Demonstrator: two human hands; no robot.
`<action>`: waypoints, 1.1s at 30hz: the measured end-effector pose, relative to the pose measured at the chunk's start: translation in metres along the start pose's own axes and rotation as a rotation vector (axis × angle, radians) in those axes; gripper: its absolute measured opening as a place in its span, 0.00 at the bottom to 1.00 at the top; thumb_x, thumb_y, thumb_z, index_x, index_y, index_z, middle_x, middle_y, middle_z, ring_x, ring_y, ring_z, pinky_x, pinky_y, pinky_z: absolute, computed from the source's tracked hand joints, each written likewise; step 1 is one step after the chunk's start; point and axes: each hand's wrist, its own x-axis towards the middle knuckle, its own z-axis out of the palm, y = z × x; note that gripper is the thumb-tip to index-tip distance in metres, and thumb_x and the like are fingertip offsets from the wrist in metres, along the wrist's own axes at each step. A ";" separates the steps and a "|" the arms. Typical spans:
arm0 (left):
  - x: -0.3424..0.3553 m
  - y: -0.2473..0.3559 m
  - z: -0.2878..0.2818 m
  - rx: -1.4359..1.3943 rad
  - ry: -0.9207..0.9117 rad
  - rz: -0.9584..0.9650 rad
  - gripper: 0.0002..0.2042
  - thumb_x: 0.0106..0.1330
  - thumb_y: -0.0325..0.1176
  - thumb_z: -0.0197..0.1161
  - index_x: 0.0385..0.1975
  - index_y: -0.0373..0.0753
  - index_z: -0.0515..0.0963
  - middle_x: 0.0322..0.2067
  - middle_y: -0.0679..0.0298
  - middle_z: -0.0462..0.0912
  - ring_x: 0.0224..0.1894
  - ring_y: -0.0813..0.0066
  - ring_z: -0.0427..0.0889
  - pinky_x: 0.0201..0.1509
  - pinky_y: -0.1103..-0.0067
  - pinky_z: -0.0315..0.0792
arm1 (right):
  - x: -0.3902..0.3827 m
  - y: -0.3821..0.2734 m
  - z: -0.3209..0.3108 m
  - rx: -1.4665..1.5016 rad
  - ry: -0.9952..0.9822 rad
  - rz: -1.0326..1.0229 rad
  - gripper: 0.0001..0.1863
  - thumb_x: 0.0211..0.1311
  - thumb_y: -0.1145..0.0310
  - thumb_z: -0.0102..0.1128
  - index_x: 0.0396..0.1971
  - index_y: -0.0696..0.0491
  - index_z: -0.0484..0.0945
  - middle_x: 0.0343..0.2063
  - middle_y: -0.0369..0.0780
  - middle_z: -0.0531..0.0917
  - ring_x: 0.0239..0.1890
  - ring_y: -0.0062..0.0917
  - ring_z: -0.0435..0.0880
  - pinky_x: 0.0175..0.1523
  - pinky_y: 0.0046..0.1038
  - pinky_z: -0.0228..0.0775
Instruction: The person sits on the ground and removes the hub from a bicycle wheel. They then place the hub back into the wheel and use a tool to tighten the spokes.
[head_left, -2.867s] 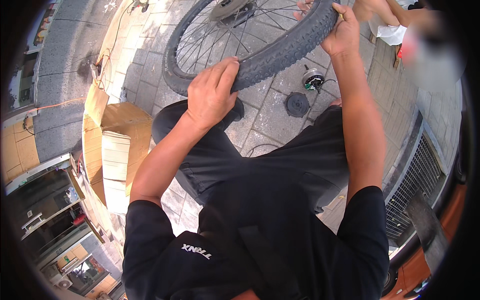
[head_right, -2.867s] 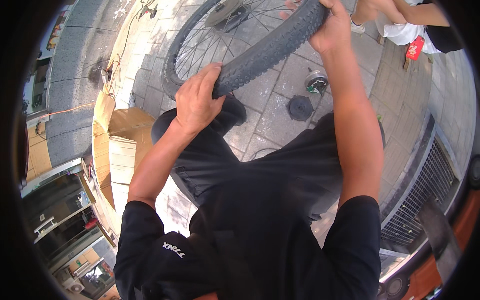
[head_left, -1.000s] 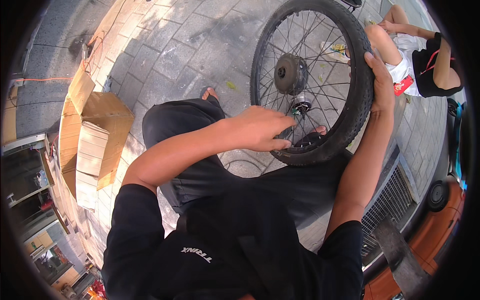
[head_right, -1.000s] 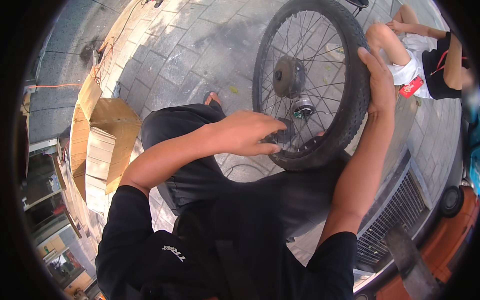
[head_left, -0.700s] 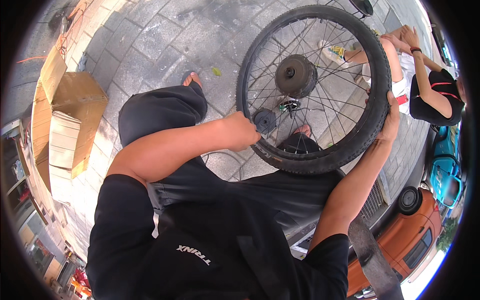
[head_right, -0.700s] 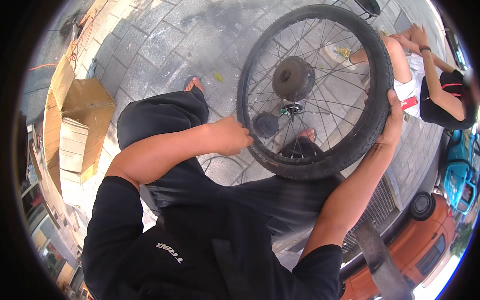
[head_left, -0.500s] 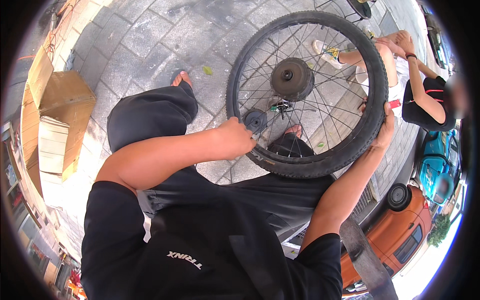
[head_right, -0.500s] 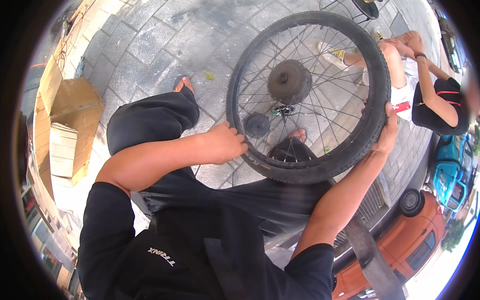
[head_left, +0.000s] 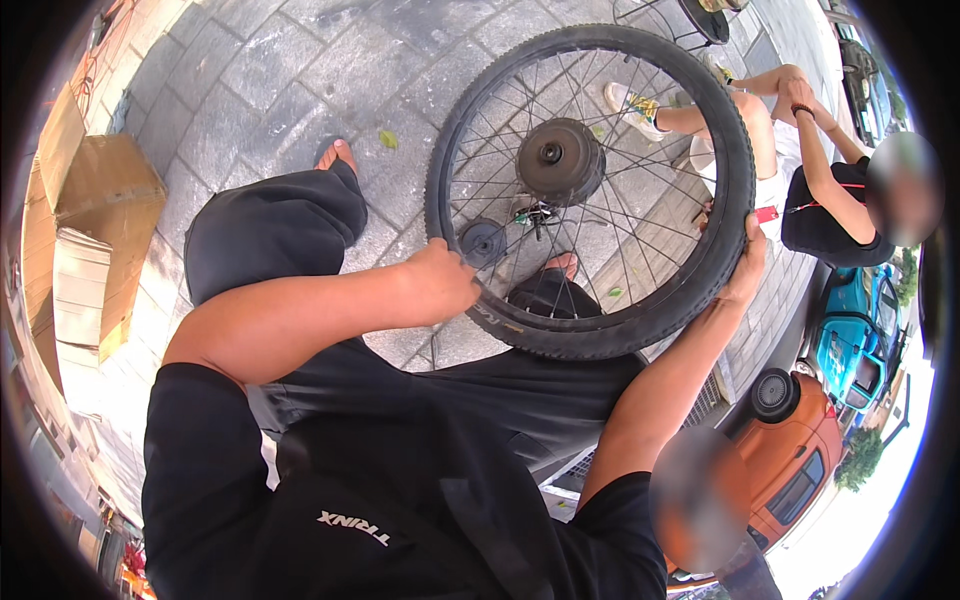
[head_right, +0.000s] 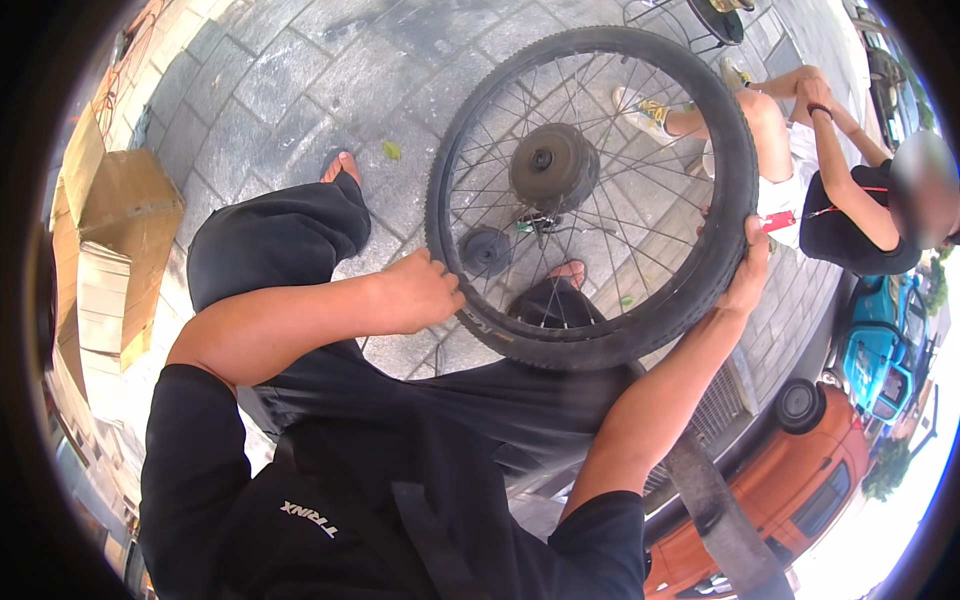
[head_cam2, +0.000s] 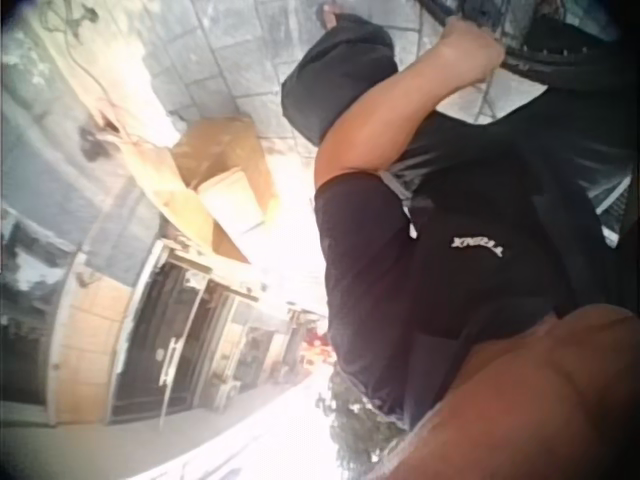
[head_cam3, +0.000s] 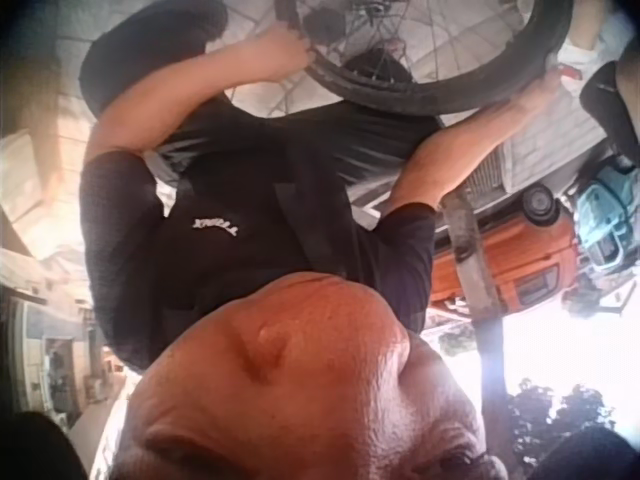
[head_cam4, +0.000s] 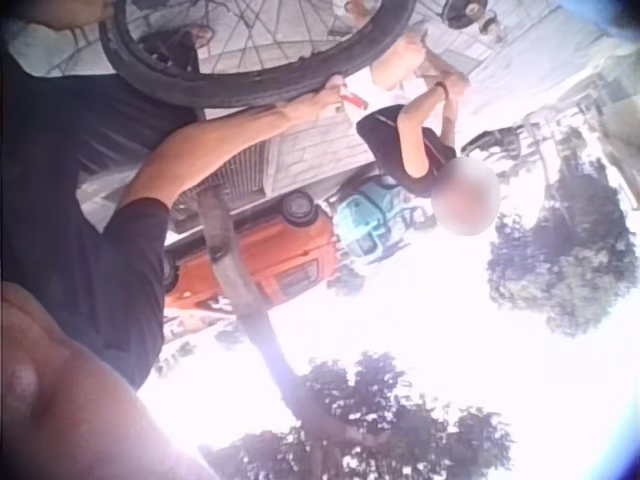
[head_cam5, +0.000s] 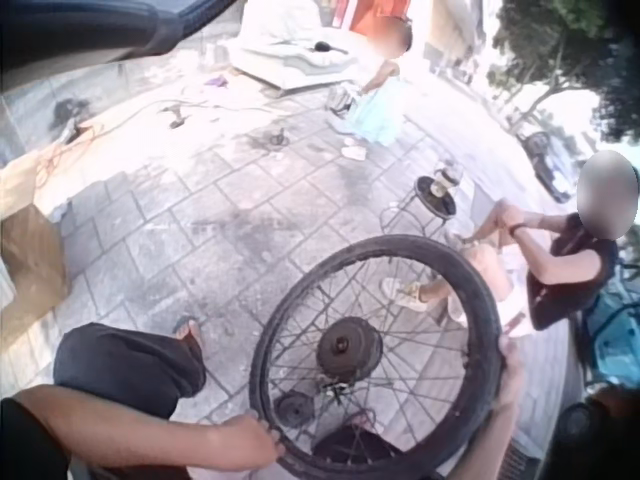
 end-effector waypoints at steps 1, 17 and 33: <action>0.001 -0.001 0.000 0.000 -0.006 -0.004 0.17 0.67 0.32 0.66 0.56 0.39 0.84 0.50 0.57 0.88 0.54 0.57 0.88 0.58 0.61 0.77 | 0.000 0.002 -0.001 -0.007 -0.007 -0.004 0.33 0.81 0.47 0.53 0.62 0.66 0.79 0.48 0.50 0.90 0.41 0.31 0.90 0.46 0.30 0.84; 0.001 0.001 -0.001 -0.022 -0.035 -0.007 0.18 0.65 0.31 0.69 0.55 0.40 0.85 0.49 0.58 0.87 0.53 0.58 0.88 0.57 0.61 0.76 | 0.000 0.008 -0.006 0.050 0.022 0.001 0.35 0.75 0.45 0.62 0.63 0.64 0.78 0.47 0.52 0.89 0.39 0.33 0.89 0.43 0.31 0.83; 0.000 0.001 0.004 -0.017 -0.034 0.002 0.17 0.64 0.32 0.70 0.53 0.41 0.86 0.48 0.60 0.88 0.52 0.60 0.88 0.54 0.64 0.75 | 0.003 0.009 -0.012 0.035 -0.040 -0.003 0.34 0.79 0.47 0.56 0.64 0.64 0.78 0.48 0.50 0.90 0.43 0.32 0.90 0.49 0.30 0.84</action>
